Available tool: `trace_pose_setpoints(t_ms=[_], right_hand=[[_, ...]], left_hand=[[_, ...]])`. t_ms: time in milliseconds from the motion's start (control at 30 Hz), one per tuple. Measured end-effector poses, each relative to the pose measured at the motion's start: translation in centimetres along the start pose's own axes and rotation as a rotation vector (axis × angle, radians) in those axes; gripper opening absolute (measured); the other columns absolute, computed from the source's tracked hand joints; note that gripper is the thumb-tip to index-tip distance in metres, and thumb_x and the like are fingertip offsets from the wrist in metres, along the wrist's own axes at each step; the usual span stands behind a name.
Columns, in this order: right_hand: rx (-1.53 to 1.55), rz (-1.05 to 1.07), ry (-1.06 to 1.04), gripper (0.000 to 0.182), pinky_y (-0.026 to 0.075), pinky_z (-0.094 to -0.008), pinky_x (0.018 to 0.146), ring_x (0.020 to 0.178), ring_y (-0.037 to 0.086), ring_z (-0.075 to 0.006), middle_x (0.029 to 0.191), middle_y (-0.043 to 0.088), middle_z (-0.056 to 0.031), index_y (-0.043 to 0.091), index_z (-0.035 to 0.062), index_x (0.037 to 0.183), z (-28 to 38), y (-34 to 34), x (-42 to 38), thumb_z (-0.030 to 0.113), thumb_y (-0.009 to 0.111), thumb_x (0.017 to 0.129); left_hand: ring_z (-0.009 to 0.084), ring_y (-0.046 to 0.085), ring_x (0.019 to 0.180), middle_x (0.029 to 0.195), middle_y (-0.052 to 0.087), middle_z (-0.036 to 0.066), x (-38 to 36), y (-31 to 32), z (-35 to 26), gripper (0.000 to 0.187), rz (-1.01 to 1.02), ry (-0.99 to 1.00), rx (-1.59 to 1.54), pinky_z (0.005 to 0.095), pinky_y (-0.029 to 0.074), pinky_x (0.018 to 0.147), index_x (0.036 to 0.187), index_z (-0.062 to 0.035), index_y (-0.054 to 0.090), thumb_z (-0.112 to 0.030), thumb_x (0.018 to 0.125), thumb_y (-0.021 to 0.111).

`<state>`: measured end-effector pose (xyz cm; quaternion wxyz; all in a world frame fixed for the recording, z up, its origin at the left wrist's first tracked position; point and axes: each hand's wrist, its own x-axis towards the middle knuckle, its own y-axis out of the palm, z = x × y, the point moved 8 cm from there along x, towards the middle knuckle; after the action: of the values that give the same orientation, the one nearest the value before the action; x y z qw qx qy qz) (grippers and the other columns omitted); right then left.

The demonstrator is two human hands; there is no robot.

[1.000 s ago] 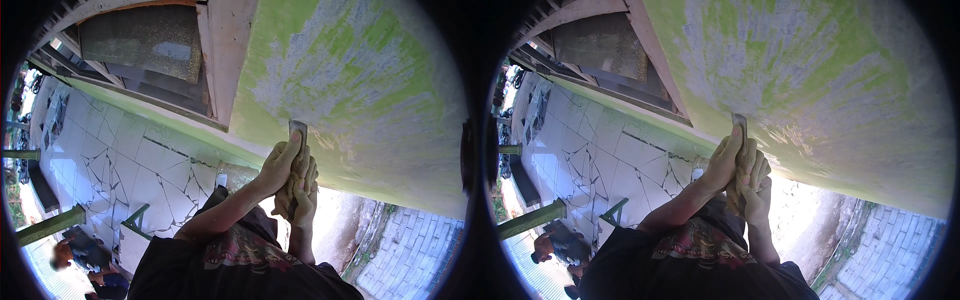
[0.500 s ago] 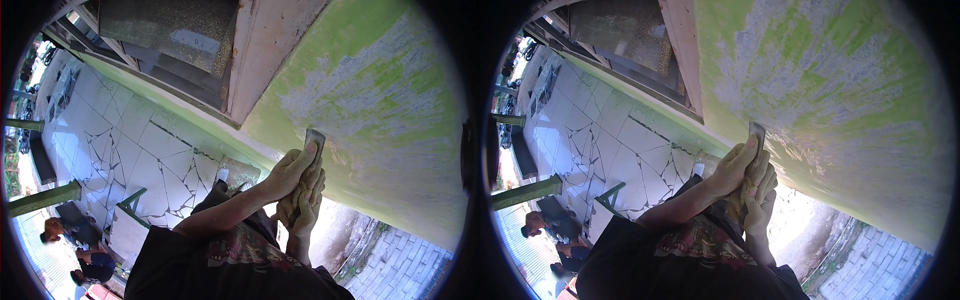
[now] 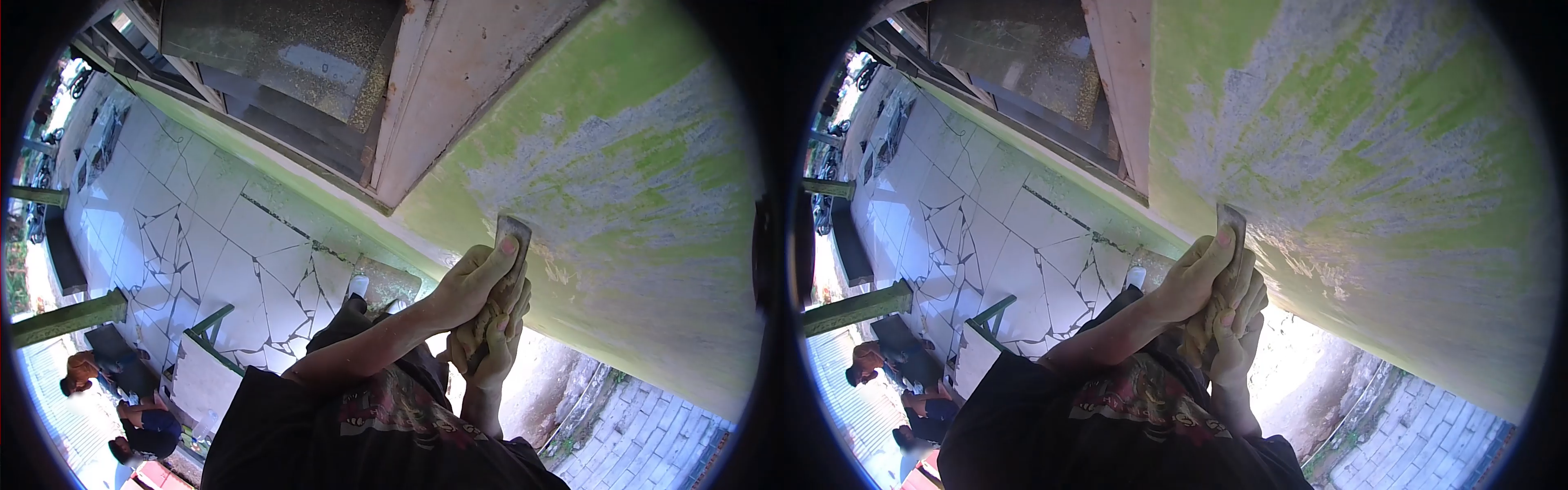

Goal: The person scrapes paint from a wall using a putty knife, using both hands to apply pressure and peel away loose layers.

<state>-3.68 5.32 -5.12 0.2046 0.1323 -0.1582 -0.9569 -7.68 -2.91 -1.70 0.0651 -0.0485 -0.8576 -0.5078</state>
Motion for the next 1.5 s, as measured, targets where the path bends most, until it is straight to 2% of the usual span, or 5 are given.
trace_pose_setpoints(t_ms=[400, 533, 667, 900, 1500], right_hand=[[0.067, 0.095, 0.021, 0.044, 0.029, -0.026, 0.025, 0.028, 0.03, -0.0129, 0.052, 0.037, -0.0049, 0.032, 0.0026, 0.122, 1.1, 1.5, 0.2, 0.038, 0.042, 0.098], [0.2, 0.092, 0.063, 0.041, 0.033, -0.0252, 0.03, 0.033, 0.038, -0.0146, 0.055, 0.044, -0.0077, 0.042, -0.0036, 0.104, 1.1, 0.7, -0.4, 0.036, 0.048, 0.096], [0.13, 0.14, 0.007, 0.048, 0.028, -0.0252, 0.026, 0.028, 0.028, -0.0118, 0.051, 0.036, -0.005, 0.02, 0.0059, 0.135, 1.2, 1.2, -0.7, 0.036, 0.036, 0.1], [0.017, 0.007, -0.008, 0.043, 0.029, -0.026, 0.026, 0.028, 0.029, -0.0124, 0.052, 0.039, -0.0063, 0.037, -0.0017, 0.112, 1.5, 2.1, -0.6, 0.038, 0.041, 0.098], [-0.027, -0.051, -0.006, 0.037, 0.029, -0.0262, 0.026, 0.028, 0.028, -0.013, 0.051, 0.038, -0.0062, 0.039, -0.0024, 0.112, 0.5, 0.1, -1.1, 0.03, 0.043, 0.097]], left_hand=[[0.0136, 0.05, 0.045, 0.052, 0.049, 0.005, -0.2, 0.8, -0.5, 0.06, 0.018, -0.014, 0.03, 0.0264, 0.042, 0.045, 0.061, -0.0058, 0.047, -0.047, 0.101, 0.03], [0.0119, 0.053, 0.046, 0.053, 0.052, 0.004, -0.5, 0.7, 1.4, 0.062, -0.026, -0.115, 0.109, 0.0252, 0.044, 0.046, 0.062, -0.0054, 0.051, -0.049, 0.101, 0.029], [0.0116, 0.054, 0.047, 0.054, 0.052, 0.004, -0.4, 0.7, 0.8, 0.062, 0.026, -0.023, 0.034, 0.025, 0.045, 0.047, 0.063, -0.0051, 0.052, -0.049, 0.101, 0.029], [0.0144, 0.052, 0.044, 0.052, 0.05, 0.006, -0.3, 1.3, -0.7, 0.063, 0.053, -0.042, -0.003, 0.0264, 0.043, 0.046, 0.06, -0.0058, 0.047, -0.048, 0.101, 0.027], [0.0149, 0.05, 0.045, 0.051, 0.048, 0.005, -0.6, 0.7, 0.5, 0.059, 0.062, -0.081, -0.013, 0.027, 0.043, 0.047, 0.063, -0.0063, 0.045, -0.047, 0.101, 0.029]])
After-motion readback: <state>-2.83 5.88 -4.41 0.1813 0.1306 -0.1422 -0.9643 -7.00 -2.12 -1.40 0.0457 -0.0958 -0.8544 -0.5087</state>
